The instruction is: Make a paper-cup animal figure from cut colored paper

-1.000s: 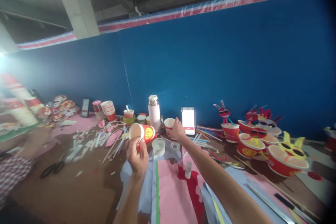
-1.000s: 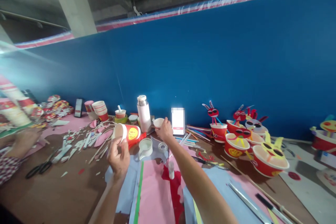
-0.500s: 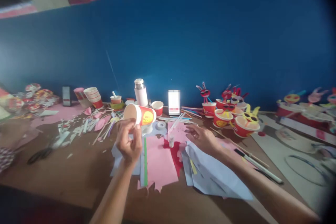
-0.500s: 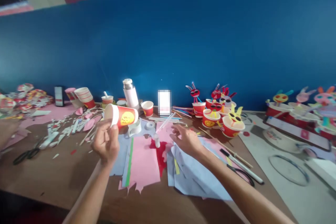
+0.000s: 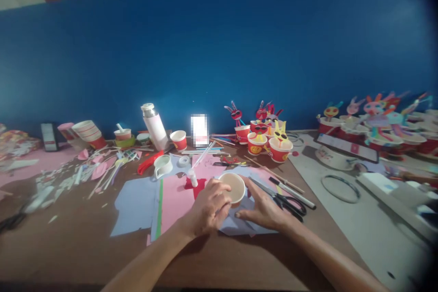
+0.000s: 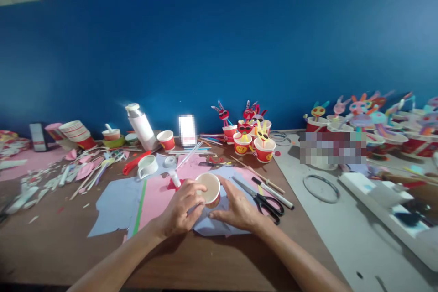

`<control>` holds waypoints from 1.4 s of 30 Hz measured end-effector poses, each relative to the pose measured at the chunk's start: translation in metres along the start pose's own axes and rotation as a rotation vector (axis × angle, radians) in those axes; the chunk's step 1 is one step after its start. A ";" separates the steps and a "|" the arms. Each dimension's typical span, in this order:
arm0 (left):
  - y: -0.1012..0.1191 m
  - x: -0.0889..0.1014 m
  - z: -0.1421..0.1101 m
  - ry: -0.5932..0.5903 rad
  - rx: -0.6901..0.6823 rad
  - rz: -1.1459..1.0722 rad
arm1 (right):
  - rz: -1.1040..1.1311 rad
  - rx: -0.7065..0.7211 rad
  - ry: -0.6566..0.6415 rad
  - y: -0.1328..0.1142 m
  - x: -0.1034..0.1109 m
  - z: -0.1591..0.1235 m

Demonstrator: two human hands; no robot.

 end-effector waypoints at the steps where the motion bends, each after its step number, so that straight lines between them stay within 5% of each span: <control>1: -0.001 -0.003 0.000 -0.012 0.003 -0.006 | -0.005 -0.004 0.032 0.001 -0.002 0.001; 5: -0.011 -0.014 -0.005 0.080 0.072 -0.085 | -0.034 0.009 0.163 0.006 -0.008 0.001; 10: -0.024 -0.029 -0.011 0.131 0.229 -0.292 | -0.091 0.120 0.105 0.004 -0.013 -0.004; 20: -0.030 -0.038 -0.013 0.006 0.107 -0.406 | -0.074 0.100 -0.058 0.000 -0.023 -0.004; 29: -0.036 -0.038 -0.019 -0.065 0.053 -0.565 | -0.073 0.081 -0.049 0.000 -0.028 -0.007; 38: -0.029 -0.035 -0.004 -0.029 0.434 -1.399 | -0.079 0.171 0.212 -0.007 -0.017 -0.013; 42: -0.017 -0.032 0.008 -0.075 0.413 -1.565 | -0.090 0.150 0.211 -0.008 -0.018 -0.016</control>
Point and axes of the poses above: each hand's wrist, its own z-axis towards the middle knuckle, its own x-axis out of the back of the hand, y = z × x, the point moved 2 cm from there along z, towards the middle knuckle, and after that the axes turned 12 degrees about -y, right-handed, at the moved point
